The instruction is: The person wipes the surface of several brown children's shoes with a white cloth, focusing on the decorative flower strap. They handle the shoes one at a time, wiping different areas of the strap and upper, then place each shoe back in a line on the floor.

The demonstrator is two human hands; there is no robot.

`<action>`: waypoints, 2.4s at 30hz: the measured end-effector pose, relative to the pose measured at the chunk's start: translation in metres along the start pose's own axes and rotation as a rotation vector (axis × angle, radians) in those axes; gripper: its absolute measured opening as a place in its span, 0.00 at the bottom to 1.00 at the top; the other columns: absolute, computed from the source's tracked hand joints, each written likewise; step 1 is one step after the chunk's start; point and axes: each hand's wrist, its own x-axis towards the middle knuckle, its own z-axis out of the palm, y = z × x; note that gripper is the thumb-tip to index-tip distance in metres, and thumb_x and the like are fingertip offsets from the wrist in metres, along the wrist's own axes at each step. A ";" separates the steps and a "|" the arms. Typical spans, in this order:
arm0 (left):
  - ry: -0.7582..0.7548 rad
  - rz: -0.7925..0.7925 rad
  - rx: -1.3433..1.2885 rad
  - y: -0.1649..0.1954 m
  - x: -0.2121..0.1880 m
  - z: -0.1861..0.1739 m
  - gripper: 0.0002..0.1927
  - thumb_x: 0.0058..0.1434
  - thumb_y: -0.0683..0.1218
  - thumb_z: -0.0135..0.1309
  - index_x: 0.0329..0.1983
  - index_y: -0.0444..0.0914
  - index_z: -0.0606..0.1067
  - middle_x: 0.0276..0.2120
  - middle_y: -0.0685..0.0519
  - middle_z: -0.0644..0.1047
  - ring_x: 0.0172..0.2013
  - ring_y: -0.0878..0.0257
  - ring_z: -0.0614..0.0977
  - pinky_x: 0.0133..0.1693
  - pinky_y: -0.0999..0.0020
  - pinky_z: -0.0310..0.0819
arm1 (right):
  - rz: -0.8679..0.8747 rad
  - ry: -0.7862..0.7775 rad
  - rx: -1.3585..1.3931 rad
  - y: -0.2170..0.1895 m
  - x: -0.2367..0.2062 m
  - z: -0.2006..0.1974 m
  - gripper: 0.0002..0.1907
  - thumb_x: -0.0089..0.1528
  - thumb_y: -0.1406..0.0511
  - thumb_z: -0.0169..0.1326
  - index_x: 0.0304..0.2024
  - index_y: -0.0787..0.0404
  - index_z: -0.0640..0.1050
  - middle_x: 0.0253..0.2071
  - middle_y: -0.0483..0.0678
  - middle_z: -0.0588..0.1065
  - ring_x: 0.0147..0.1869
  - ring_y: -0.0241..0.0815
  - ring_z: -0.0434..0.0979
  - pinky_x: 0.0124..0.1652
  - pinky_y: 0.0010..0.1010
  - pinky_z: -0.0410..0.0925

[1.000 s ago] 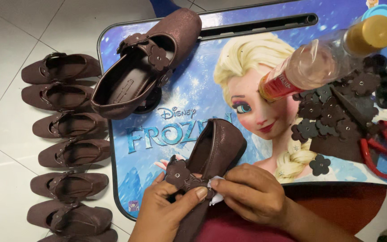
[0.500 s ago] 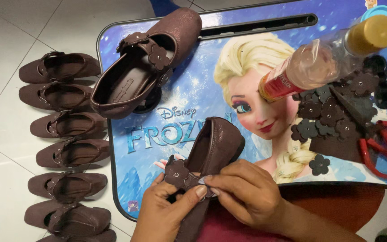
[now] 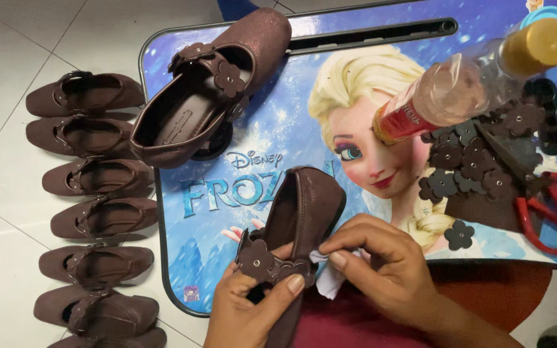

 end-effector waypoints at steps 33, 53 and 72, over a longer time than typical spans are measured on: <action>0.233 -0.172 -0.275 -0.028 -0.015 0.016 0.13 0.57 0.39 0.62 0.44 0.28 0.84 0.39 0.43 0.87 0.41 0.60 0.85 0.48 0.62 0.77 | -0.493 0.004 -0.346 0.002 -0.003 0.024 0.13 0.56 0.74 0.63 0.44 0.65 0.79 0.29 0.47 0.75 0.29 0.43 0.75 0.29 0.33 0.65; 0.300 -0.145 -0.463 -0.029 -0.010 0.013 0.15 0.61 0.41 0.58 0.48 0.27 0.81 0.43 0.44 0.84 0.48 0.62 0.82 0.55 0.62 0.73 | -0.394 0.056 -0.262 0.019 0.001 0.043 0.11 0.57 0.75 0.63 0.42 0.64 0.79 0.25 0.46 0.72 0.25 0.39 0.71 0.26 0.30 0.63; 0.307 -0.180 -0.496 -0.022 -0.007 0.023 0.14 0.62 0.40 0.57 0.49 0.28 0.81 0.43 0.45 0.84 0.45 0.62 0.83 0.52 0.63 0.75 | -0.397 0.082 -0.255 0.009 -0.001 0.044 0.10 0.59 0.74 0.61 0.43 0.64 0.79 0.27 0.45 0.75 0.26 0.39 0.73 0.27 0.30 0.64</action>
